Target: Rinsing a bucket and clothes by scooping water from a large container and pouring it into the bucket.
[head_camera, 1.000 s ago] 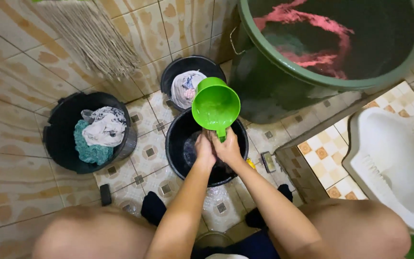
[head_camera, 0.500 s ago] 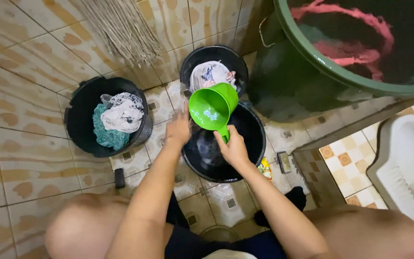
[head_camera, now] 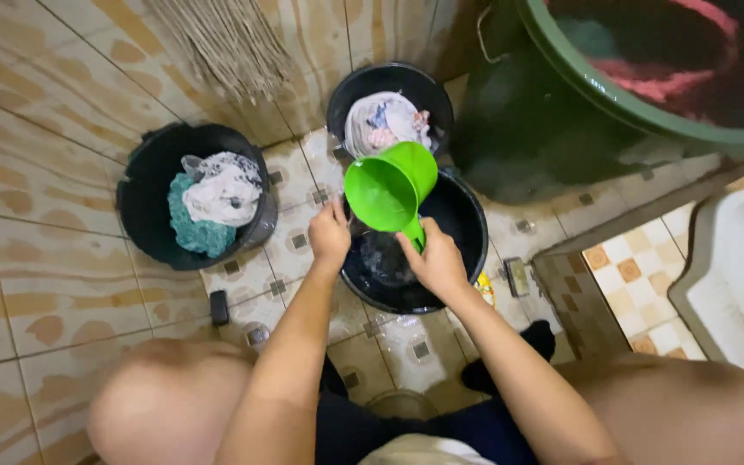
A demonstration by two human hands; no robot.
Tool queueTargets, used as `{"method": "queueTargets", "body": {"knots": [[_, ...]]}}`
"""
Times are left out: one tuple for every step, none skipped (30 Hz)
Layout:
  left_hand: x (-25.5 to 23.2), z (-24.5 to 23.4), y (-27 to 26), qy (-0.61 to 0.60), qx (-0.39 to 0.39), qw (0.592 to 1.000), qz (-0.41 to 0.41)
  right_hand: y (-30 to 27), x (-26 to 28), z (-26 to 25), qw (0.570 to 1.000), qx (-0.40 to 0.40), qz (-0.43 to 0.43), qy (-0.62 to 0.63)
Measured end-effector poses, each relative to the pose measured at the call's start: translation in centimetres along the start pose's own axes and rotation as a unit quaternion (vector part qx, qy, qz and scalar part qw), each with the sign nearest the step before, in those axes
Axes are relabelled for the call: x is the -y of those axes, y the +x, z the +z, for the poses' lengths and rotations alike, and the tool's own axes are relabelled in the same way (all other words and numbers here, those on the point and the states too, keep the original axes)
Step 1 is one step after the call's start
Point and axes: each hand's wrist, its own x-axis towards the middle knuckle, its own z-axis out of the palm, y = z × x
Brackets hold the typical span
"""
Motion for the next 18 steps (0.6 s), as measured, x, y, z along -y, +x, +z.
{"method": "queueTargets", "body": {"knots": [[-0.7, -0.9, -0.8, 0.001, 0.004, 1.0, -0.003, -0.3, 0.4, -0.3, 1.0, 0.003, 0.004, -0.001], [-1.4, -1.8, -1.5, 0.015, 0.064, 0.996, 0.059, -0.6, 0.8, -0.6, 1.0, 0.008, 0.009, 0.0], [-2.3, -2.8, -1.5, 0.028, 0.117, 0.985, 0.125, -0.4, 1.6, -1.0, 1.0, 0.011, 0.009, 0.004], [-4.2, -4.0, -2.1, 0.028, 0.116, 0.985, 0.125, -0.6, 1.3, -1.1, 1.0, 0.01, 0.009, 0.004], [-6.0, -5.4, -2.7, 0.262, 0.175, 0.932, 0.178, -0.7, 1.0, -1.2, 1.0, 0.014, 0.007, -0.01], [-7.8, -6.6, -3.2, 0.479, 0.222, 0.821, 0.218, -0.7, 0.8, -1.3, 1.0, 0.017, 0.006, -0.025], [-8.1, -6.8, -4.1, 0.479, 0.223, 0.82, 0.222, -0.9, 0.9, -1.6, 1.0, 0.015, 0.009, -0.024], [-8.4, -6.9, -4.9, 0.508, 0.289, 0.767, 0.264, -1.1, 0.9, -2.0, 0.999, 0.021, 0.008, -0.045], [-8.7, -7.0, -5.9, 0.533, 0.354, 0.708, 0.3, -1.4, 0.9, -2.3, 0.997, 0.03, 0.008, -0.067], [-5.4, -1.8, -6.7, 0.532, 0.356, 0.706, 0.303, -1.8, 1.2, -3.1, 0.997, 0.029, 0.011, -0.066], [-1.9, 3.0, -7.8, 0.464, 0.437, 0.737, 0.224, -2.1, 1.5, -3.8, 0.996, 0.039, 0.008, -0.083], [1.4, 7.4, -8.8, 0.387, 0.511, 0.754, 0.141, -2.4, 1.9, -4.5, 0.994, 0.048, 0.005, -0.099], [-1.4, 4.6, -8.9, 0.387, 0.511, 0.754, 0.143, -2.6, 2.0, -5.2, 0.994, 0.047, 0.007, -0.099], [-4.2, 1.8, -9.0, 0.294, 0.616, 0.719, 0.13, -2.8, 2.1, -5.9, 0.99, 0.068, 0.012, -0.122], [-6.9, -1.0, -9.3, 0.193, 0.708, 0.67, 0.112, -3.1, 2.2, -6.6, 0.985, 0.092, 0.016, -0.144], [-6.6, 0.6, -10.8, 0.193, 0.709, 0.669, 0.111, -3.4, 1.9, -7.3, 0.985, 0.094, 0.017, -0.144], [-6.3, 2.3, -12.1, 0.106, 0.706, 0.699, 0.051, -3.5, 1.7, -8.1, 0.983, 0.101, 0.023, -0.151], [-6.1, 4.1, -13.4, 0.018, 0.694, 0.72, -0.01, -3.6, 1.4, -8.8, 0.981, 0.109, 0.029, -0.158]]}}
